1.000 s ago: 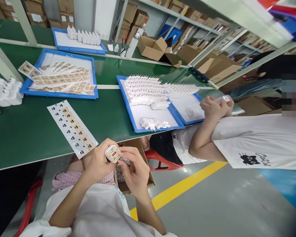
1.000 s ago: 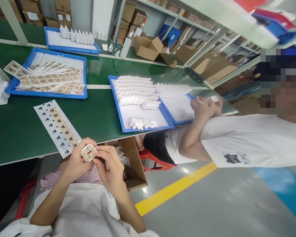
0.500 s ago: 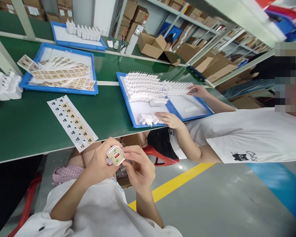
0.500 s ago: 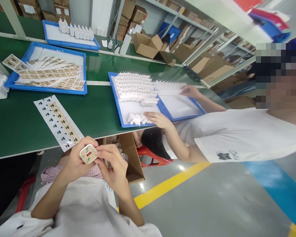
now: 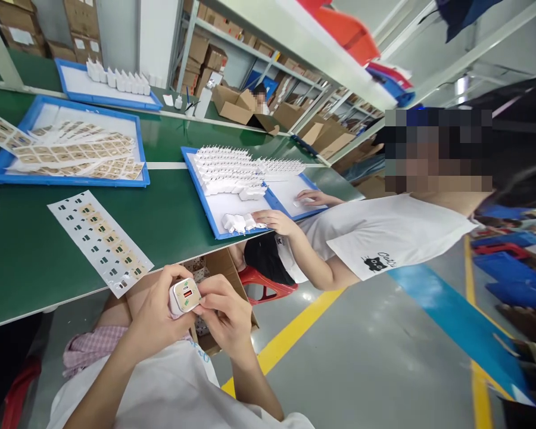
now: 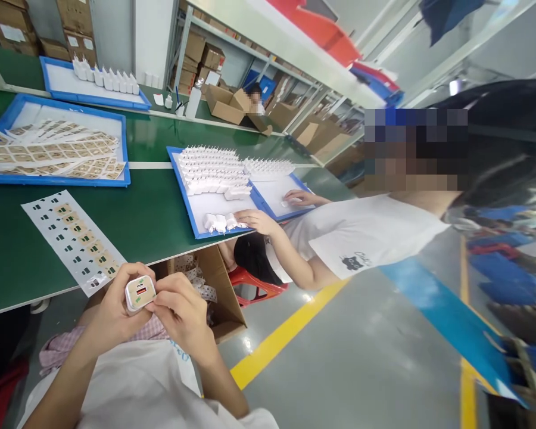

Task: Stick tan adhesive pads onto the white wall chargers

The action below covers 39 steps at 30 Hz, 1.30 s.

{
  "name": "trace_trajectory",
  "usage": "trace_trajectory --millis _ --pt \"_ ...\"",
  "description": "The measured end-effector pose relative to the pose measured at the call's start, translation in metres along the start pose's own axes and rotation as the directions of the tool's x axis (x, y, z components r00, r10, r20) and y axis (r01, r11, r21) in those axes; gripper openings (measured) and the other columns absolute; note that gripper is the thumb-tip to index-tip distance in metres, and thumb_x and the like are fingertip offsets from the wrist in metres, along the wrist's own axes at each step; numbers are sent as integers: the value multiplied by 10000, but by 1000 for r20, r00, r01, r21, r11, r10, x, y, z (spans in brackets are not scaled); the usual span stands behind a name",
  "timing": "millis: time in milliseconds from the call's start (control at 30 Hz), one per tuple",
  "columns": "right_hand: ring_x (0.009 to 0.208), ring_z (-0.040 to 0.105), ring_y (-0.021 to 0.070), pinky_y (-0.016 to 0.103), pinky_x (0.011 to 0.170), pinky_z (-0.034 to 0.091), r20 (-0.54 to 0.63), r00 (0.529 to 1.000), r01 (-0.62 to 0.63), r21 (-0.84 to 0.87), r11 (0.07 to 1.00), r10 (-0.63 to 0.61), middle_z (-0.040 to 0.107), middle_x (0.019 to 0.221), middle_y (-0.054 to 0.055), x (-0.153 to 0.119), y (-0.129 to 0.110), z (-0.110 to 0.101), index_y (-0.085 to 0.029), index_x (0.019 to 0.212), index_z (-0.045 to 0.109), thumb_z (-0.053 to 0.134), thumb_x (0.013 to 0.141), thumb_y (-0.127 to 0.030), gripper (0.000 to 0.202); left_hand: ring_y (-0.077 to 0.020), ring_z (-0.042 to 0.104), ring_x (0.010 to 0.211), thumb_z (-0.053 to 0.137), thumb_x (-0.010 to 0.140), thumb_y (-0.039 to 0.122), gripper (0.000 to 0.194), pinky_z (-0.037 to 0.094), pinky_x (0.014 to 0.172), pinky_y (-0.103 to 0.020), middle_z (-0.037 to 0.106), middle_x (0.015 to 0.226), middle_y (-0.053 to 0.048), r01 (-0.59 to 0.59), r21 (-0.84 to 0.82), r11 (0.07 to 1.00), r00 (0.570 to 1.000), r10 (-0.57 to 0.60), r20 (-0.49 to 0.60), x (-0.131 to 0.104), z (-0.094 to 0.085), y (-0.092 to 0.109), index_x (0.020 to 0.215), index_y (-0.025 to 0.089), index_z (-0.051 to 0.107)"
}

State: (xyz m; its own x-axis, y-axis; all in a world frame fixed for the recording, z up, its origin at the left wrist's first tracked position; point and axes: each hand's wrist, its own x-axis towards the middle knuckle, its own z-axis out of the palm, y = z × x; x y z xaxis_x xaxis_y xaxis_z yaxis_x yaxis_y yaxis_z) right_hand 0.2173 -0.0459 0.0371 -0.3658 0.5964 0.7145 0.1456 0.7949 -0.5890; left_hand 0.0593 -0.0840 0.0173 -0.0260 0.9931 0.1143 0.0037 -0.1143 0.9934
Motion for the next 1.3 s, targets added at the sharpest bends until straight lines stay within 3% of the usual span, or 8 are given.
trace_trajectory --millis 167,300,533,767,867,967,1133,1300 --pt "776 651 181 333 655 575 12 1000 0 28 1000 -1 710 879 47 2 4 1 -260 1066 643 655 990 -183 109 -163 624 911 752 831 249 385 496 760 -250 595 1076 -16 40 -38 998 999 -41 -8 2 0 -9 1110 263 489" --pt "760 656 177 329 646 573 25 1000 -15 22 1000 14 698 846 34 2 7 1 -257 1036 636 648 999 -200 70 -164 630 994 746 832 195 437 505 825 -260 576 1133 -23 25 -92 995 1000 -25 0 4 2 -16 1123 273 431" --pt "754 675 165 293 624 568 71 994 -84 12 996 83 719 836 29 3 13 -6 -243 1024 678 652 984 -135 119 -142 617 968 691 848 181 356 492 786 -247 558 1164 -16 45 -73 996 999 -46 -19 10 5 -16 1006 268 383" --pt "682 626 154 281 606 529 169 980 -92 -66 994 102 690 774 24 5 21 -21 -232 981 697 628 1001 -163 99 -193 635 1018 654 902 238 249 514 890 -325 612 1139 -35 30 185 982 999 -25 -26 15 3 -15 1115 258 528" --pt "678 599 143 268 625 496 207 963 -165 -66 984 175 671 766 14 7 23 -27 -228 925 667 595 1021 -196 124 -242 643 1145 585 910 195 356 504 1001 -391 666 1214 -66 -46 327 944 999 36 37 16 2 -13 1258 261 560" --pt "653 557 128 261 640 457 283 888 -371 -28 928 363 635 741 -4 8 22 -34 -224 852 631 572 1039 -300 210 -263 643 1184 531 885 144 427 513 1000 -402 672 1270 -88 -127 381 916 986 75 149 17 3 -10 1301 241 557" --pt "592 477 113 257 611 404 409 669 -725 176 665 621 538 642 -43 3 26 -41 -216 819 601 621 983 -561 382 -229 635 906 517 753 59 322 513 801 -352 662 972 -42 -169 392 904 971 85 224 21 12 -10 1028 210 591" --pt "596 531 135 292 638 485 239 545 -830 293 475 804 511 644 -54 -24 76 -51 -231 872 584 667 889 -695 472 -222 631 986 518 722 12 394 518 880 -346 654 1027 -42 -187 301 935 951 96 294 22 16 -14 1045 221 605"
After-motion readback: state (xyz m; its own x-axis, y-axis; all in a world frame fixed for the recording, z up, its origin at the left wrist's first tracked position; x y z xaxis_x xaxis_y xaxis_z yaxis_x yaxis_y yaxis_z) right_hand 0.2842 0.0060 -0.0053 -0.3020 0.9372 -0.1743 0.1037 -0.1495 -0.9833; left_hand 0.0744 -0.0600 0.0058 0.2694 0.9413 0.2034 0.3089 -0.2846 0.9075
